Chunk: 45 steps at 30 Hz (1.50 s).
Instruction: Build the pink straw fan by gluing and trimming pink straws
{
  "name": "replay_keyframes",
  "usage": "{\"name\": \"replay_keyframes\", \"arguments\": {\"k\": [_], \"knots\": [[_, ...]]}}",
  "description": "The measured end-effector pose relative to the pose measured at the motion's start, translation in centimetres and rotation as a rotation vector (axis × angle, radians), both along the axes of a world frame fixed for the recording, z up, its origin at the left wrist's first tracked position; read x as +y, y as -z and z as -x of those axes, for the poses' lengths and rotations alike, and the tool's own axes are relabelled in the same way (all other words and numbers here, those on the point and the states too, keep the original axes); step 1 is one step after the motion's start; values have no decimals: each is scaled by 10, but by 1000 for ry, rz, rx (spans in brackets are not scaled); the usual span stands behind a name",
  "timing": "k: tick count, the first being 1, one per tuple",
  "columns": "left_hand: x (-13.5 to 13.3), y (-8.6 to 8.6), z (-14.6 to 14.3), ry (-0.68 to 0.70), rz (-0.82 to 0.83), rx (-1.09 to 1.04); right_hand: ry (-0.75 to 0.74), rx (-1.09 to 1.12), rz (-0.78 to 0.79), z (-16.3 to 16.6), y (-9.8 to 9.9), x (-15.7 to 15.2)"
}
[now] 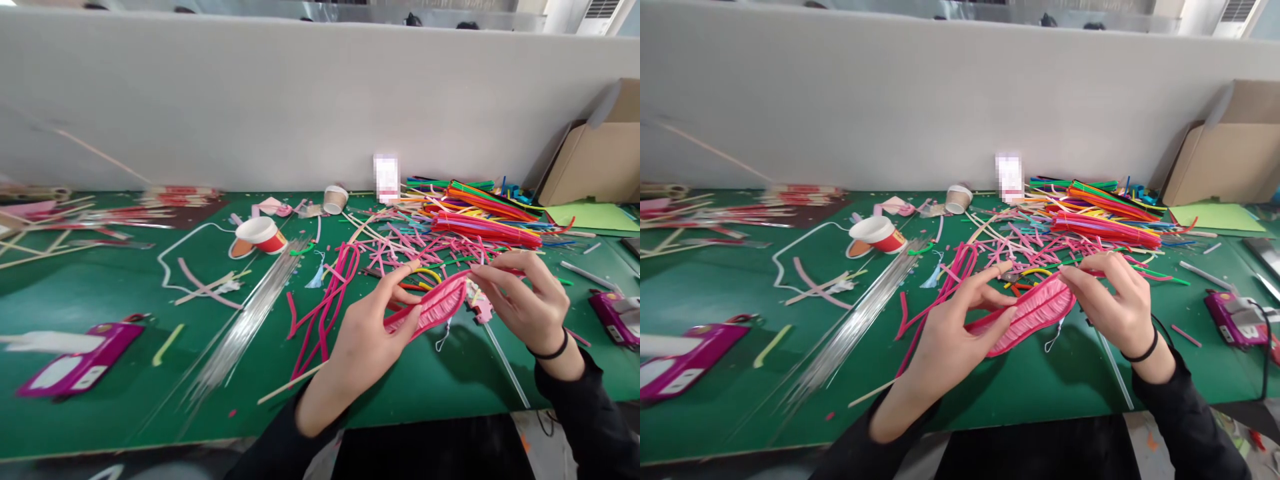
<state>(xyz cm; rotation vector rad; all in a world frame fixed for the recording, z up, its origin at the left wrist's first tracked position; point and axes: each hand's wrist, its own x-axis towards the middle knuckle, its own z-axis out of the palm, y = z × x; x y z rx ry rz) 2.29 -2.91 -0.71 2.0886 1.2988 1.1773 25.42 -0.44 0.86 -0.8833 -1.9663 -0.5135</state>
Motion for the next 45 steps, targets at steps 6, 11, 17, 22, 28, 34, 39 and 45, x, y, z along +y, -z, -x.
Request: {"name": "replay_keyframes", "arguments": {"k": [6, 11, 17, 22, 28, 34, 39, 45], "knots": [[2, -6, -7, -37, 58, -30, 16, 36, -23, -2, 3, 0], [2, -7, -9, -13, 118, -89, 46, 42, 6, -3, 9, 2], [3, -8, -6, -16, 172, -112, 56, 60, 88, -2, 24, -1], [4, -5, -5, -23, 179, -99, 204, 156, 117, 10, 36, -14], [5, -4, -4, -32, 173, -78, 208, 297, 229, 27, 45, -31], [6, -5, -5, -23, 170, -88, 222, 354, 256, 33, 50, -35], [5, -6, -5, -26, 169, -96, 204, 387, 273, 33, 51, -33], [9, -12, -7, 38, 220, -84, 181, 385, 246, 33, 52, -31]]}}
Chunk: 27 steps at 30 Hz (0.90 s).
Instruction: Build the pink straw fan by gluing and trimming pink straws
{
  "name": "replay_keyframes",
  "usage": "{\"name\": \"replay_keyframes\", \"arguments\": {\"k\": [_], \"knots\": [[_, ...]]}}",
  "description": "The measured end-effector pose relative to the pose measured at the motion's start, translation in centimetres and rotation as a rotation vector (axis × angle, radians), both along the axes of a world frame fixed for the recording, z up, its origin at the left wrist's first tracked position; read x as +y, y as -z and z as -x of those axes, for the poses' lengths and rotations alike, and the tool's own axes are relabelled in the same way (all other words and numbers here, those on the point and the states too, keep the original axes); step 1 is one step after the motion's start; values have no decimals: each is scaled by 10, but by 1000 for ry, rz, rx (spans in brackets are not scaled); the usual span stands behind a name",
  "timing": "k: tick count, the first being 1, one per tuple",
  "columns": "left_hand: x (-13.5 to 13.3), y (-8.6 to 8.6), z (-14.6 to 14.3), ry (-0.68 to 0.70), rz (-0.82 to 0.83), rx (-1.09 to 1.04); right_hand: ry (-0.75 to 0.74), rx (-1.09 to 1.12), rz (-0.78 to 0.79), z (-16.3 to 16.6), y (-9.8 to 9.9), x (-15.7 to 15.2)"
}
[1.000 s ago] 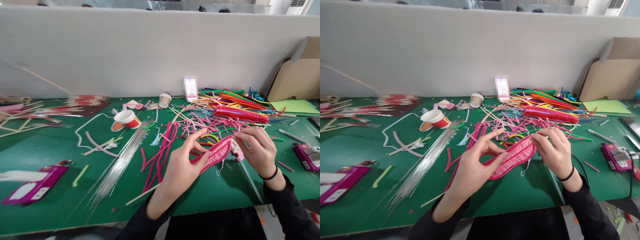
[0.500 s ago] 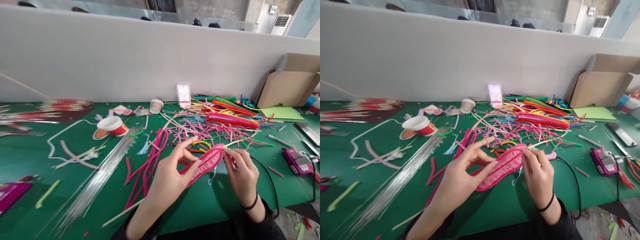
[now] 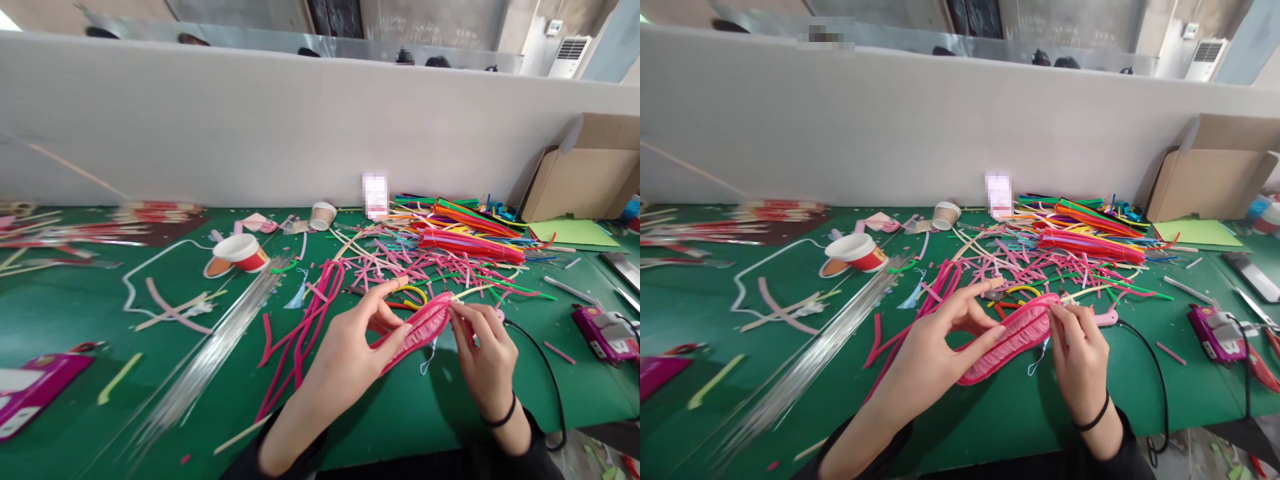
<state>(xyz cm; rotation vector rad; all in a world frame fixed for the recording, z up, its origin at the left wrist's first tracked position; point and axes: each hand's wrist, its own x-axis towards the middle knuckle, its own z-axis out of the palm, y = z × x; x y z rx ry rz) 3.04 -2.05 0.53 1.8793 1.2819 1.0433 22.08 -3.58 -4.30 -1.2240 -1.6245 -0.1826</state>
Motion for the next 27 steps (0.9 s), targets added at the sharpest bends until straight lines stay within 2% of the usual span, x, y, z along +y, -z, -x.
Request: {"name": "replay_keyframes", "arguments": {"k": [11, 27], "knots": [[4, -7, -4, -21, 56, 25, -60, -24, 20, -4, 12, -7], [3, -5, -4, -42, 28, 27, -55, -99, 50, -10, 22, -8]]}}
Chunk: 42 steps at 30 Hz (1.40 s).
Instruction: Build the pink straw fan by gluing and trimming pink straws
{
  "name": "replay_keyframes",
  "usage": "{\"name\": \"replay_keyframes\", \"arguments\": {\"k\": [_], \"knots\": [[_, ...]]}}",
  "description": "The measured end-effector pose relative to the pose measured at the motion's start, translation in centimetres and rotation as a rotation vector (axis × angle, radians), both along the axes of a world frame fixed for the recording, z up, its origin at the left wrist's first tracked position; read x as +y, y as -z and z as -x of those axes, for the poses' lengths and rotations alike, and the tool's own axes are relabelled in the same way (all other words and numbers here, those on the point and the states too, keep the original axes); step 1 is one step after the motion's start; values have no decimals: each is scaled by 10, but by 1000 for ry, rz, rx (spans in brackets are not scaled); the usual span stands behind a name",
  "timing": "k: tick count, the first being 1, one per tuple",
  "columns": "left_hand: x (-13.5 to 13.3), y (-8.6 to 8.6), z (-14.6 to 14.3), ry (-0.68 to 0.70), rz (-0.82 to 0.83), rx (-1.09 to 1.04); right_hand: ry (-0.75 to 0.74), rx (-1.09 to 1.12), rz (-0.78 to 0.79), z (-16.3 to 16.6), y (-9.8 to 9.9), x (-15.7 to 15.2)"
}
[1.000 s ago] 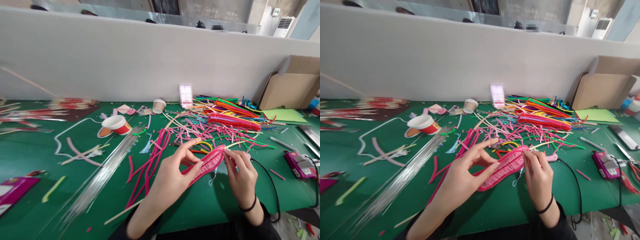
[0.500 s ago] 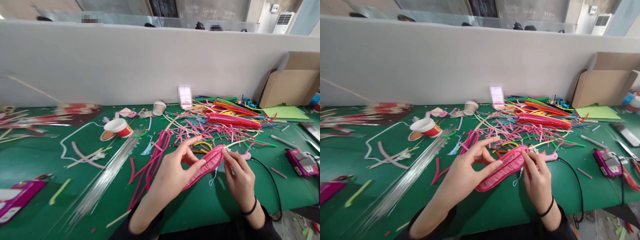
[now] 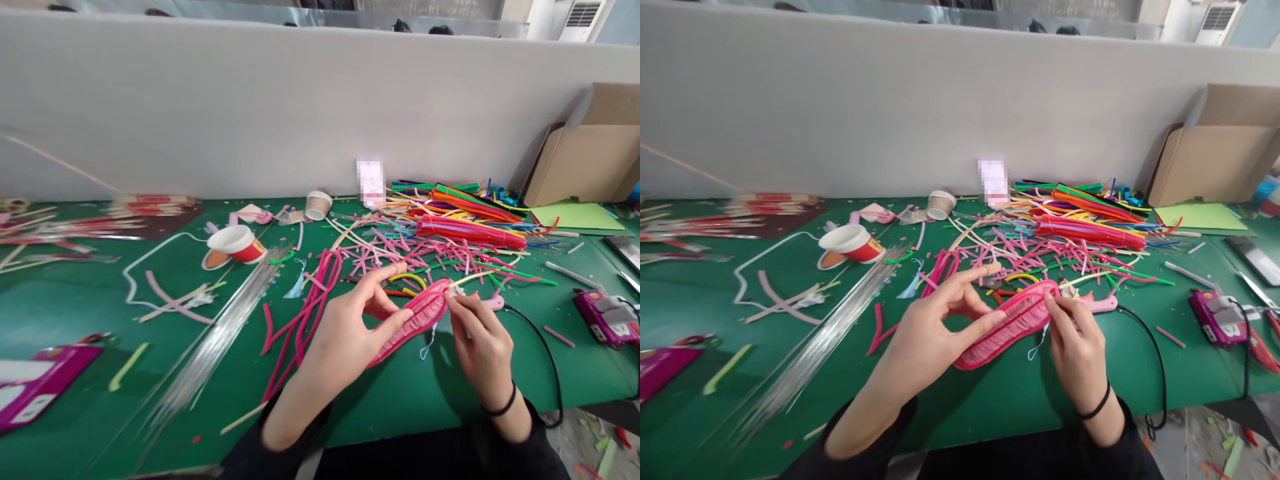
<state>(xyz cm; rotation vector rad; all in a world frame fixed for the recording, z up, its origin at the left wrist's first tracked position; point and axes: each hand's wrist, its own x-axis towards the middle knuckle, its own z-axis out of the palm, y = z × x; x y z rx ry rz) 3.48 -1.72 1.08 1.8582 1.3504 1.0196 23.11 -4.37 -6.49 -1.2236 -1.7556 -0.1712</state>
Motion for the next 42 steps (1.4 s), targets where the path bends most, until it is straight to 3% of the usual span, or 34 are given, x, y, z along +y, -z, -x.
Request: {"name": "replay_keyframes", "arguments": {"k": [19, 29, 37, 42], "knots": [[-1, 2, 3, 15, -9, -26, 18, 61, -106, 0, -3, 0], [-1, 3, 5, 34, -35, -35, -15, 100, -69, -1, 2, -13], [0, 3, 6, 55, -41, -16, -9, 111, -117, 0, 0, -6], [1, 2, 6, 52, -54, 18, 7, 63, -65, 1, 1, 0]]}}
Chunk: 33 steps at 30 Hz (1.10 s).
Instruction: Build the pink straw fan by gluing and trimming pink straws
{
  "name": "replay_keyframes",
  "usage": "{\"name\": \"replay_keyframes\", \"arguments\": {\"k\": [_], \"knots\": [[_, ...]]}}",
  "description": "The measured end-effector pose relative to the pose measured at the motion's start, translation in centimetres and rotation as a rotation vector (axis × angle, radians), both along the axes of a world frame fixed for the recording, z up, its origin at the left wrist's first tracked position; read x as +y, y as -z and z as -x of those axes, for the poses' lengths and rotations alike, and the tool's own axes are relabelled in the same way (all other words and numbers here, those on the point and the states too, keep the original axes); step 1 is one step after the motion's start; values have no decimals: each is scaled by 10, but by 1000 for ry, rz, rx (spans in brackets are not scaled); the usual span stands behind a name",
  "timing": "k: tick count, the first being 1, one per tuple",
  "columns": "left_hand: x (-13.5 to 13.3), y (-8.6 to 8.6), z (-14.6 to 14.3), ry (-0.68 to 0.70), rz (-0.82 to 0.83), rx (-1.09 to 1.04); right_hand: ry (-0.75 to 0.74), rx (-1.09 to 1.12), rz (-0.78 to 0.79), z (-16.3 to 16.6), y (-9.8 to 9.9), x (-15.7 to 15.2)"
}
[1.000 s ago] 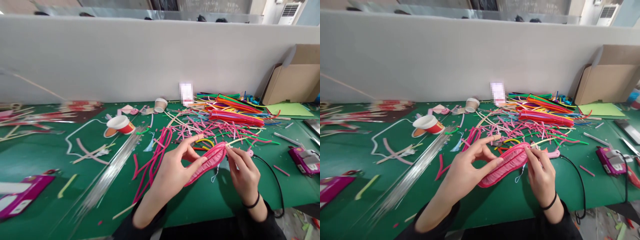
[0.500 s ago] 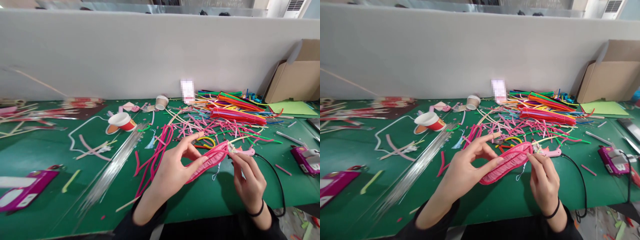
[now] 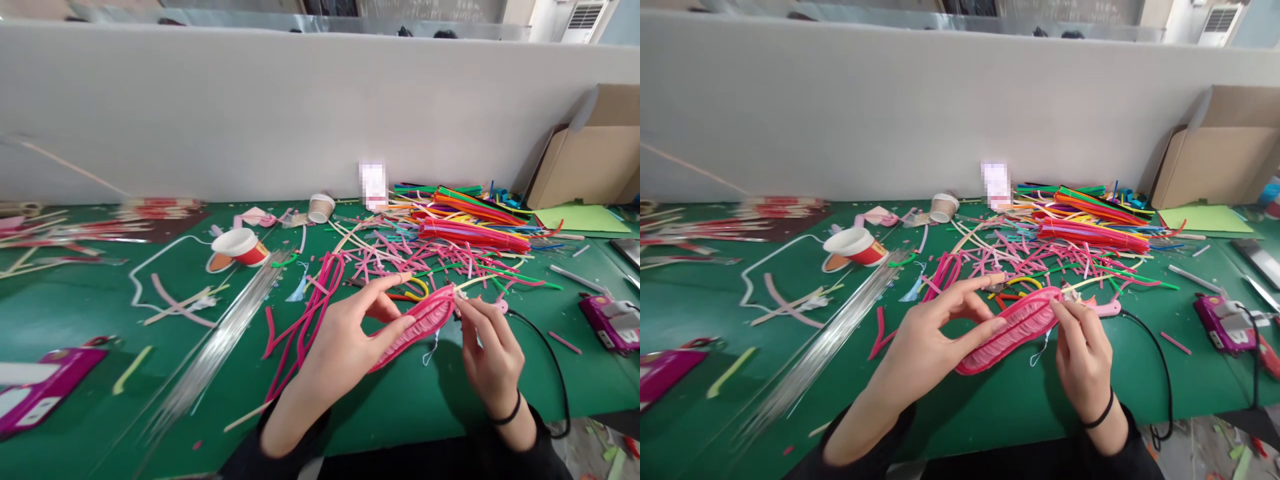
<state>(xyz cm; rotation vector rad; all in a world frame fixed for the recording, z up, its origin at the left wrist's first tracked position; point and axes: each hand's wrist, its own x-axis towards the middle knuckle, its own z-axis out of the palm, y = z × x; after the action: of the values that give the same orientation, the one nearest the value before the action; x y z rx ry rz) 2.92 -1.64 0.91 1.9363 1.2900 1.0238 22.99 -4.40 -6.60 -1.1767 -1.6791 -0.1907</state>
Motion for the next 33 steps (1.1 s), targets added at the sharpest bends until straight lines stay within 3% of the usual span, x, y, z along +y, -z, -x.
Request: {"name": "replay_keyframes", "arguments": {"k": [19, 33], "knots": [[-1, -9, -8, 51, 1, 129, 23, -30, 14, 0, 3, 7], [-10, 0, -23, -70, -255, 204, -31, 20, 51, -5, 0, 3]]}}
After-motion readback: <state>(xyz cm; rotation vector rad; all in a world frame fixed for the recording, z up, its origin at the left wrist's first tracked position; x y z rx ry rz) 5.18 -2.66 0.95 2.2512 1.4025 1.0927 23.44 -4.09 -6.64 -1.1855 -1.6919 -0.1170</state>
